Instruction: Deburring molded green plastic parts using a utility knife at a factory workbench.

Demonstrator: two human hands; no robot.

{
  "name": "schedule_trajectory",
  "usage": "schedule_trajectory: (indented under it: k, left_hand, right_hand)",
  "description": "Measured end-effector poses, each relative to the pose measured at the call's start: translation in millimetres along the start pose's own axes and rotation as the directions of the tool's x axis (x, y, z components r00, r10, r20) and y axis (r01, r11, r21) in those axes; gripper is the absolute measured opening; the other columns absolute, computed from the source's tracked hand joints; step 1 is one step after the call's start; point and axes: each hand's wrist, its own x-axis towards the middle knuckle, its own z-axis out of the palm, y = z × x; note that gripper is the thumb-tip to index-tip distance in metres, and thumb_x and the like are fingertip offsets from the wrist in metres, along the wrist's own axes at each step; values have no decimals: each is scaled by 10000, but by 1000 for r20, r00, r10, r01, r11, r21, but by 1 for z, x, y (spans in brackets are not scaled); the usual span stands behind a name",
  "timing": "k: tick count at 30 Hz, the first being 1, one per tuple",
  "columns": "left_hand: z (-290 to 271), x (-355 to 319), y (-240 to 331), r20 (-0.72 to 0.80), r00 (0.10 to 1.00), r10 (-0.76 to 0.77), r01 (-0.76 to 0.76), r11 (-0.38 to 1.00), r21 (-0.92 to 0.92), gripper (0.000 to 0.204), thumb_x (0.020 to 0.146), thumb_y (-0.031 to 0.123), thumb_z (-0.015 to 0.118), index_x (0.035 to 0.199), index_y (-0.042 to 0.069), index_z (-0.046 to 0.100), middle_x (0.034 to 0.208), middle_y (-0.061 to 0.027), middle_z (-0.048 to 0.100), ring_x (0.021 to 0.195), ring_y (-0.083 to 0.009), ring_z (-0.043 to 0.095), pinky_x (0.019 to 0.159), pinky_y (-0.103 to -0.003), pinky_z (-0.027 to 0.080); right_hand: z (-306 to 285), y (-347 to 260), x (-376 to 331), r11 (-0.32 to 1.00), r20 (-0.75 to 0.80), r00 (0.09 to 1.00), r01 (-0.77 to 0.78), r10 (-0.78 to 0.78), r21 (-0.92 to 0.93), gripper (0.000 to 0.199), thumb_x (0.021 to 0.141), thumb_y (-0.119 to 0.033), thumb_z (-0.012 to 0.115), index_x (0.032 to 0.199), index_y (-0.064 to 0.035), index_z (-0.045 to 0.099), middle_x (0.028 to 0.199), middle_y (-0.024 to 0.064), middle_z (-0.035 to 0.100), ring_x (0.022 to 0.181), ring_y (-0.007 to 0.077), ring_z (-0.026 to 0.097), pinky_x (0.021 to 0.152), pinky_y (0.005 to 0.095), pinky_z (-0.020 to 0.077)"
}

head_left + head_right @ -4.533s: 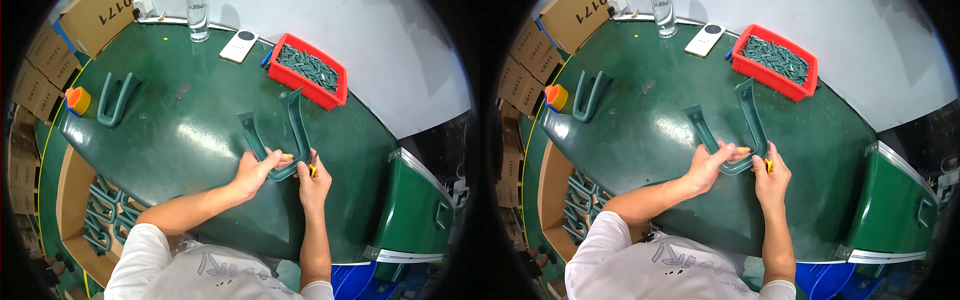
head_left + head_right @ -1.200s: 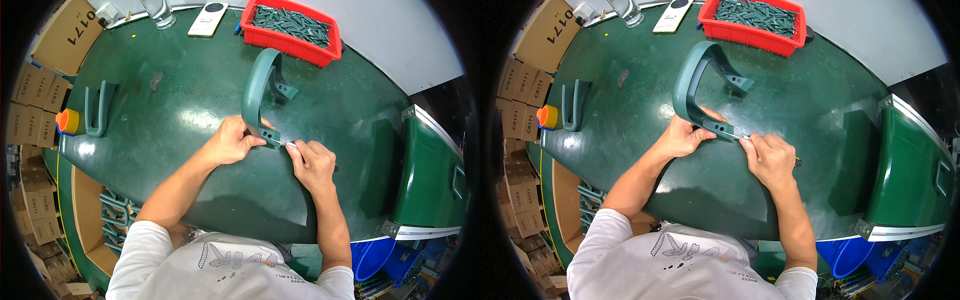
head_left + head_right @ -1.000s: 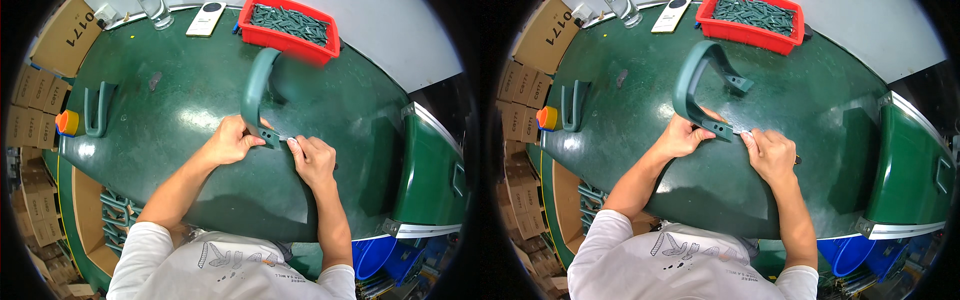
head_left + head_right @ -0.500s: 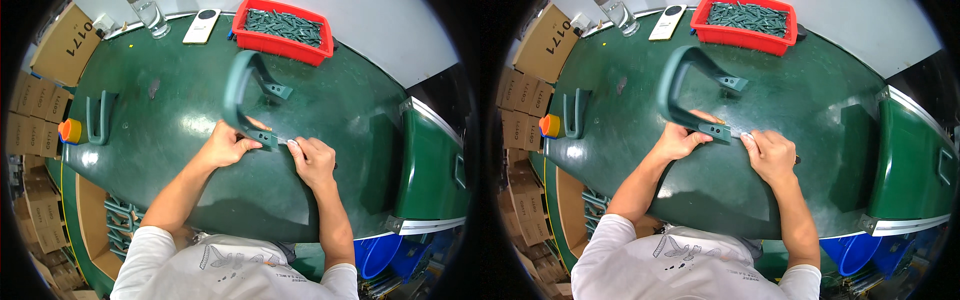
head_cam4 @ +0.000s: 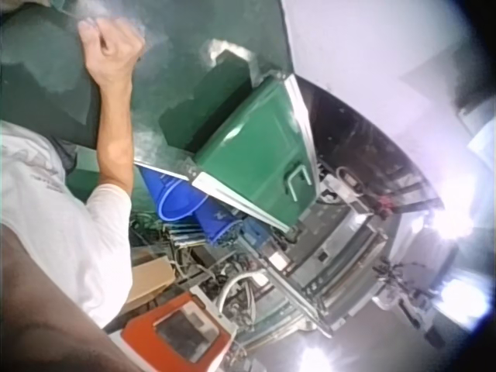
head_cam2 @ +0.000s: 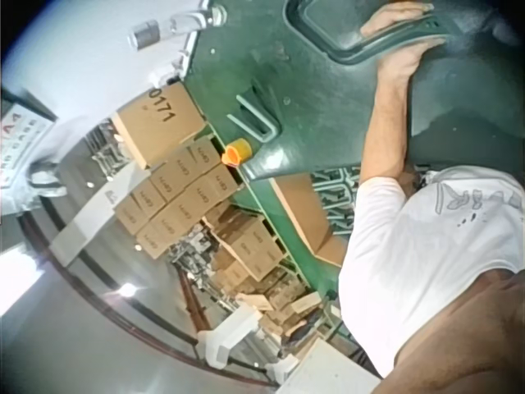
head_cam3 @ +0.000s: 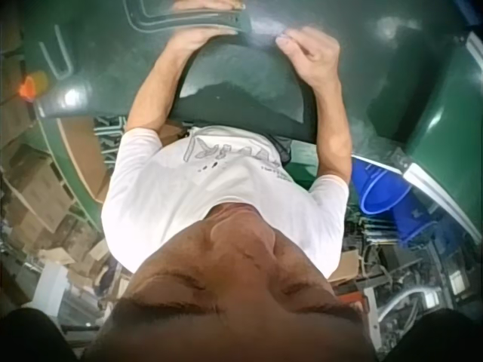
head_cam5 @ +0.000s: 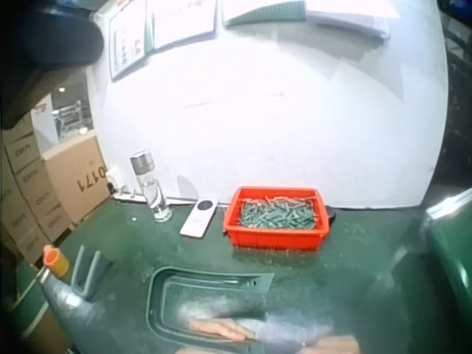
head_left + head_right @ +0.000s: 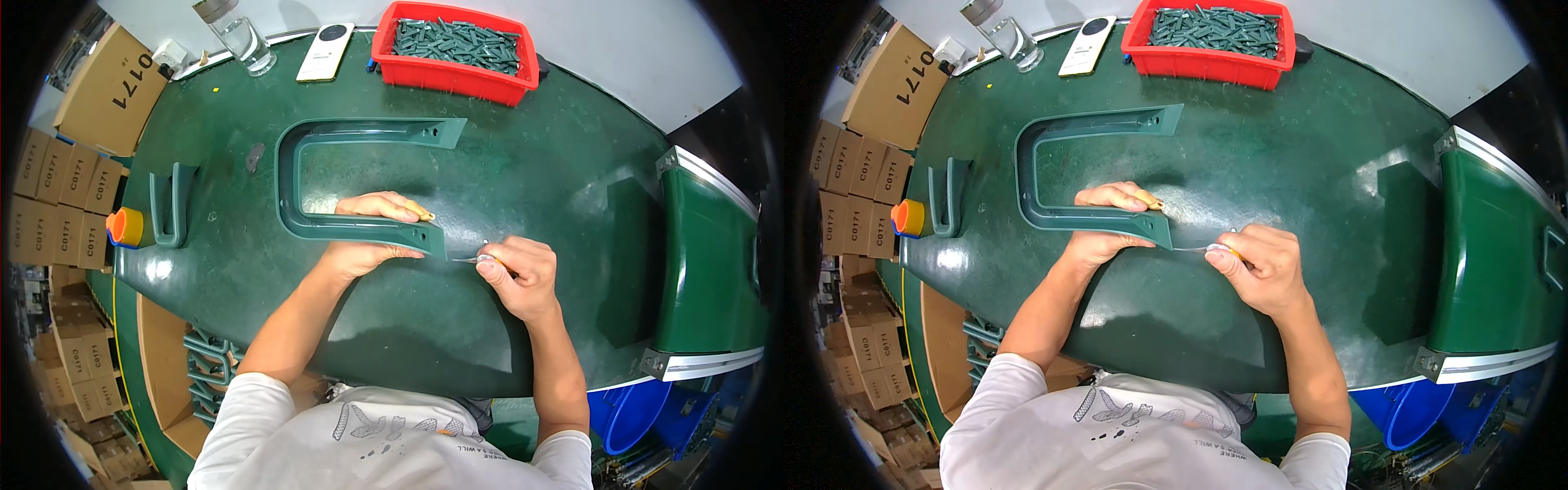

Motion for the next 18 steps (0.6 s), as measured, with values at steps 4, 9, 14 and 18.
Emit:
schedule_trajectory:
  k: [4,9,14,18]
  left_hand:
    - [2,0,0,17,1000,8,-7,999,-46,376,563,41,854,891,34,670,940,-147,671,903,-246,654,773,-339,551]
    - [1,0,2,26,1000,13,-12,1000,-27,378,565,43,853,896,34,670,935,-146,672,897,-249,654,768,-337,550]
    - [2,0,0,22,1000,13,-12,999,-36,380,567,44,852,899,30,668,934,-150,672,895,-251,654,764,-339,553]
    - [6,1,6,21,1000,-11,12,999,-49,382,564,35,852,899,24,667,926,-156,672,895,-254,655,761,-342,556]
  right_hand:
    - [2,-4,1,999,34,999,-5,3,32,241,768,-228,727,688,-17,640,512,68,483,441,192,452,422,307,340]
    - [2,-4,1,1000,30,1000,5,-5,16,240,766,-226,726,679,-21,636,518,69,497,440,195,459,423,305,349]
    - [3,-5,2,1000,44,999,7,-7,8,242,768,-231,723,679,-23,637,518,69,503,439,195,463,422,302,353]
    - [3,-3,3,1000,36,999,22,-22,11,236,769,-225,721,679,-24,637,515,67,500,436,194,461,420,304,352]
